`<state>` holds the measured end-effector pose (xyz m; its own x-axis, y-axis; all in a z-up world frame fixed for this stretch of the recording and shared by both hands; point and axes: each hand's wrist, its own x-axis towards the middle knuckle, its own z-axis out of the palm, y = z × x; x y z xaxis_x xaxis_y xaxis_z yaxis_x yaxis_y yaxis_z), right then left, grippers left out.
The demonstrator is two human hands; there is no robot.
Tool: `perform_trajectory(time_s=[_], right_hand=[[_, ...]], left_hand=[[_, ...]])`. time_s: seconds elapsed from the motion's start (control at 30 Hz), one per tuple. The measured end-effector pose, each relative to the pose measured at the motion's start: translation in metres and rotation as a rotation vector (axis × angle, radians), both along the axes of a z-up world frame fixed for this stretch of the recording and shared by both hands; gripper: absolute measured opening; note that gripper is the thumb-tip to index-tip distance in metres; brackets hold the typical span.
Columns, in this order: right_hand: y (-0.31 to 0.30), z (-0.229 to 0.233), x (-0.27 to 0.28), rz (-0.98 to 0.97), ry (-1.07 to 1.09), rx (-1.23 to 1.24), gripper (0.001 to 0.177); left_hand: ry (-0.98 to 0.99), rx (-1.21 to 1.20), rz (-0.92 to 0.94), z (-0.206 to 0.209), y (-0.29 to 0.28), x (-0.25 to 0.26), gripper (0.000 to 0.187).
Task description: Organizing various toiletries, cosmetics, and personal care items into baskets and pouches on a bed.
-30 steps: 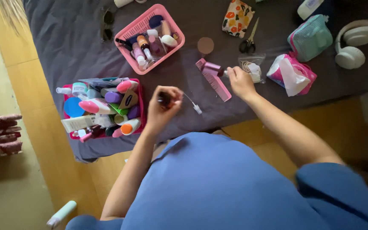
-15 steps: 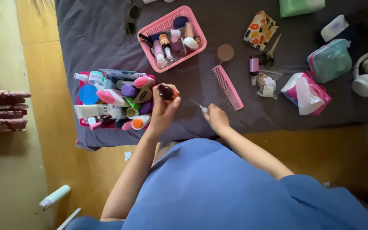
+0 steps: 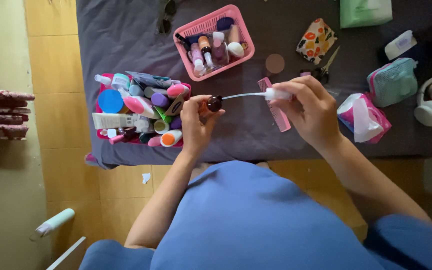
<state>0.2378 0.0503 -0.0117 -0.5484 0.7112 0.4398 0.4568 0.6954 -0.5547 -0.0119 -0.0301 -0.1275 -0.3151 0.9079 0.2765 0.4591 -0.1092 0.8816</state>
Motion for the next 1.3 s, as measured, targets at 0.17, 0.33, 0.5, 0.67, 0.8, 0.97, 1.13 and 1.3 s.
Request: perform_trajectory(time_s=[0.17, 0.33, 0.5, 0.67, 0.8, 0.97, 1.13, 1.3], right_hand=[[0.002, 0.015, -0.013, 0.086, -0.064, 0.129, 0.028], [0.004, 0.029, -0.017, 0.109, -0.163, 0.216, 0.031], [0.004, 0.031, -0.017, 0.134, -0.212, 0.225, 0.031], [0.006, 0.021, -0.026, 0.246, -0.266, 0.302, 0.029], [0.002, 0.013, -0.037, 0.409, -0.264, 0.296, 0.026], [-0.002, -0.009, -0.025, 0.187, -0.578, 0.071, 0.019], [-0.012, -0.005, -0.034, 0.007, -0.529, -0.243, 0.027], [-0.019, -0.004, -0.030, 0.231, -0.278, -0.171, 0.028]], left_hand=[[0.005, 0.044, -0.022, 0.006, -0.001, 0.000, 0.043], [0.132, 0.112, -0.017, 0.006, -0.003, -0.005, 0.045], [0.138, 0.122, -0.001, 0.005, -0.005, -0.004, 0.045], [0.170, 0.124, -0.042, 0.006, -0.004, 0.001, 0.046], [0.218, 0.131, -0.149, 0.011, -0.006, 0.010, 0.053], [0.232, 0.168, -0.163, 0.022, -0.011, 0.015, 0.053], [0.390, 0.223, -0.135, 0.023, -0.011, 0.021, 0.043], [0.272, 0.062, -0.150, -0.005, -0.012, 0.019, 0.048]])
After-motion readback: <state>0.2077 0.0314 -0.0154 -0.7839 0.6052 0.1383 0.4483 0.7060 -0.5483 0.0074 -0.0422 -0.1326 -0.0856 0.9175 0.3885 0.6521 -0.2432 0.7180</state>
